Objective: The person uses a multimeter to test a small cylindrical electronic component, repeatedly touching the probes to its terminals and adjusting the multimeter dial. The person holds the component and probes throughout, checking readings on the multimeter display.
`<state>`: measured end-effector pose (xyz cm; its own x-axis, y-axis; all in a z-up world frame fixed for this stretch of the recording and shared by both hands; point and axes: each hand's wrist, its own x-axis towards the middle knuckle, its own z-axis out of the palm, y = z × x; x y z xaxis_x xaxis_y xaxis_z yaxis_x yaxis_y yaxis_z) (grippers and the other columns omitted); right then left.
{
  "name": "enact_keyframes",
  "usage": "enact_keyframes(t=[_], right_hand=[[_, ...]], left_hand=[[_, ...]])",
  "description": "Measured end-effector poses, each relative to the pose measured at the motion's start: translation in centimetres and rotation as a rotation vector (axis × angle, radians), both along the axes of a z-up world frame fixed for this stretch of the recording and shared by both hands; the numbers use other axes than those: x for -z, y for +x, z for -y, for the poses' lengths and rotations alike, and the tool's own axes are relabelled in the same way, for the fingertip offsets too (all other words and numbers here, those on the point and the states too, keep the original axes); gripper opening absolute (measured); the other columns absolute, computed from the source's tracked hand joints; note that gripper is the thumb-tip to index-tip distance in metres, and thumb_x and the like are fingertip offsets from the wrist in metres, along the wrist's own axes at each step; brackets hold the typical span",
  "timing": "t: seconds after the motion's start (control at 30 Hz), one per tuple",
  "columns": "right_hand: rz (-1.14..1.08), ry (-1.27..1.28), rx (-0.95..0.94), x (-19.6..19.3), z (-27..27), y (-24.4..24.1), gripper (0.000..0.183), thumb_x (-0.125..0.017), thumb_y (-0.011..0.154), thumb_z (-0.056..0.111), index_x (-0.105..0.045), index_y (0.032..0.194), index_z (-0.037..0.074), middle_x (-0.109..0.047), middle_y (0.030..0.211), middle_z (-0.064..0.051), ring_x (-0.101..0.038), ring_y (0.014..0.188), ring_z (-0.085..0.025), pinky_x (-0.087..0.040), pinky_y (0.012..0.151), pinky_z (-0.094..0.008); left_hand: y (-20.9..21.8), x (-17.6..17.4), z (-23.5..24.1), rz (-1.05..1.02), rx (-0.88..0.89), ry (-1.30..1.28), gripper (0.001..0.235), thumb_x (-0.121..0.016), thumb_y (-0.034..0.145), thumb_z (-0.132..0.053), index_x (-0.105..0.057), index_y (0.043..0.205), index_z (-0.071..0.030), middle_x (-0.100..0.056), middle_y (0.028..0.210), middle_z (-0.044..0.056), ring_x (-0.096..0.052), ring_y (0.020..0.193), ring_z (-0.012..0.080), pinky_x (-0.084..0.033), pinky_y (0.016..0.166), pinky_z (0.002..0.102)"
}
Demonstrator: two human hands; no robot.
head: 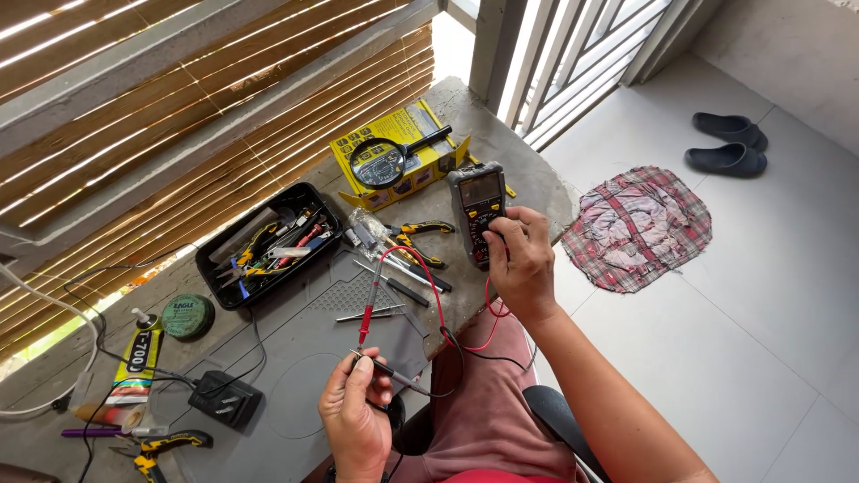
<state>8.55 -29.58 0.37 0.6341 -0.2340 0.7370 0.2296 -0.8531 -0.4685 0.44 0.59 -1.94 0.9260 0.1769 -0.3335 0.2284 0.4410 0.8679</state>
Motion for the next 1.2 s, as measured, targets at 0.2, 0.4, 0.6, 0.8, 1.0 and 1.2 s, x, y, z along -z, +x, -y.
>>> enact_keyframes(t=[0.2, 0.4, 0.6, 0.8, 1.0, 1.2], right_hand=[[-0.04, -0.021, 0.021, 0.4, 0.1, 0.1, 0.012, -0.079, 0.113, 0.008, -0.076, 0.126, 0.008, -0.062, 0.136, -0.019, -0.072, 0.104, -0.037, -0.066, 0.088, -0.049], [-0.01, -0.036, 0.059, 1.0, 0.0, 0.2, 0.013, -0.079, 0.113, 0.005, -0.078, 0.125, 0.01, -0.064, 0.136, -0.018, -0.074, 0.109, -0.036, -0.068, 0.09, -0.049], [0.002, 0.062, 0.007, 0.7, -0.1, -0.1, 0.01, -0.077, 0.115, 0.01, -0.077, 0.125, 0.008, -0.065, 0.138, -0.018, -0.078, 0.114, -0.035, -0.067, 0.098, -0.046], [0.085, 0.008, -0.034, -1.6, -0.9, -2.7, 0.018, -0.075, 0.116, 0.009, -0.073, 0.132, 0.002, -0.065, 0.138, -0.023, -0.069, 0.127, -0.041, -0.06, 0.114, -0.053], [0.058, 0.085, -0.349, -5.9, -7.6, -8.7, 0.013, -0.066, 0.115, 0.012, -0.074, 0.116, 0.002, -0.071, 0.117, -0.016, -0.07, 0.104, -0.033, -0.06, 0.099, -0.044], [-0.227, 0.1, -0.667, -5.0, -13.4, -11.8, 0.023, -0.071, 0.116, 0.016, -0.072, 0.133, 0.0, -0.071, 0.123, -0.021, -0.071, 0.108, -0.037, -0.062, 0.097, -0.047]], left_hand=[[0.0, 0.0, 0.0, -0.002, -0.002, -0.001, 0.026, -0.07, 0.109, -0.011, -0.085, 0.117, 0.008, -0.076, 0.095, 0.019, -0.063, 0.071, 0.0252, -0.045, 0.053, 0.033], [-0.1, -0.2, 0.0, 0.008, 0.014, 0.012, 0.026, -0.07, 0.109, -0.013, -0.085, 0.117, 0.007, -0.077, 0.096, 0.018, -0.064, 0.071, 0.0247, -0.046, 0.054, 0.033], [-0.1, -0.2, -0.1, -0.001, 0.018, 0.013, 0.026, -0.07, 0.109, -0.012, -0.085, 0.118, 0.007, -0.077, 0.096, 0.018, -0.064, 0.072, 0.0247, -0.046, 0.054, 0.033], [-0.1, -0.2, 0.0, 0.015, 0.012, 0.017, 0.026, -0.069, 0.109, -0.012, -0.085, 0.117, 0.007, -0.076, 0.095, 0.018, -0.064, 0.071, 0.025, -0.046, 0.053, 0.033], [-0.1, -0.3, 0.1, 0.017, 0.02, 0.022, 0.026, -0.069, 0.11, -0.013, -0.085, 0.118, 0.006, -0.077, 0.096, 0.017, -0.064, 0.07, 0.0239, -0.047, 0.054, 0.033], [-0.4, -0.8, 0.4, 0.049, 0.026, 0.017, 0.024, -0.069, 0.111, -0.012, -0.084, 0.117, 0.007, -0.076, 0.092, 0.016, -0.063, 0.069, 0.0213, -0.05, 0.058, 0.032]])
